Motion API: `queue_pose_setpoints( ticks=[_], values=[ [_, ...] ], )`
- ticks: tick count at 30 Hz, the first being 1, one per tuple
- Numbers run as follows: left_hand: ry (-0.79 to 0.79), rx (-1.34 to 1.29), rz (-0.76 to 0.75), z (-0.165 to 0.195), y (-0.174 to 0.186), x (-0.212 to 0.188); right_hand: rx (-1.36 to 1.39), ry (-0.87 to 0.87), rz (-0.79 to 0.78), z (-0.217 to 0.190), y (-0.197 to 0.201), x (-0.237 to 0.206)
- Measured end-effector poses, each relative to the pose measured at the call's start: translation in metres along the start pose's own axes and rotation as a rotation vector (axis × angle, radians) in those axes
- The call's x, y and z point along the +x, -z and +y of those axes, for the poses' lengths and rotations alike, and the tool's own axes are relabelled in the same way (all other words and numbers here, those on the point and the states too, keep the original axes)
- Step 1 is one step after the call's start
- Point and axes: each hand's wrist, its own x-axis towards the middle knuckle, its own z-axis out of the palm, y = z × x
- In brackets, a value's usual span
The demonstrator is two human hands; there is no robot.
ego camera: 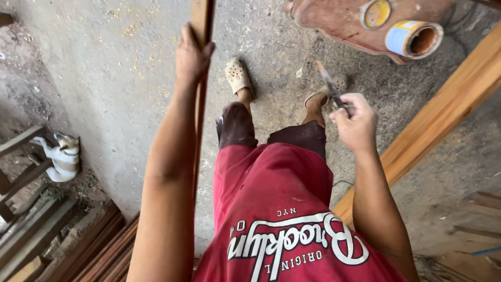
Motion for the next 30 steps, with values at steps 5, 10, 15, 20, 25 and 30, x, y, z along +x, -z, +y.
queue_pose_setpoints(
  ticks=[5, 10, 15, 20, 25, 30],
  values=[
    [-0.084, -0.021, 0.114, -0.007, -0.009, 0.007, -0.341, 0.342, 0.000, -0.041, -0.071, 0.046],
    [-0.094, -0.018, 0.148, -0.005, -0.010, 0.006, -0.195, 0.366, -0.020, -0.051, -0.101, 0.095],
    [-0.062, -0.007, 0.113, -0.008, -0.012, 0.009, -0.005, 0.220, -0.027, -0.032, -0.125, 0.136],
    [-0.084, 0.001, 0.131, -0.010, -0.018, 0.010, 0.053, 0.146, -0.067, -0.002, -0.138, 0.157],
    [-0.121, 0.036, 0.159, -0.013, -0.022, 0.010, -0.025, 0.272, -0.045, 0.024, -0.133, 0.176],
    [-0.083, 0.073, 0.135, -0.012, -0.022, 0.009, 0.045, 0.203, -0.084, 0.034, -0.114, 0.182]
  ],
)
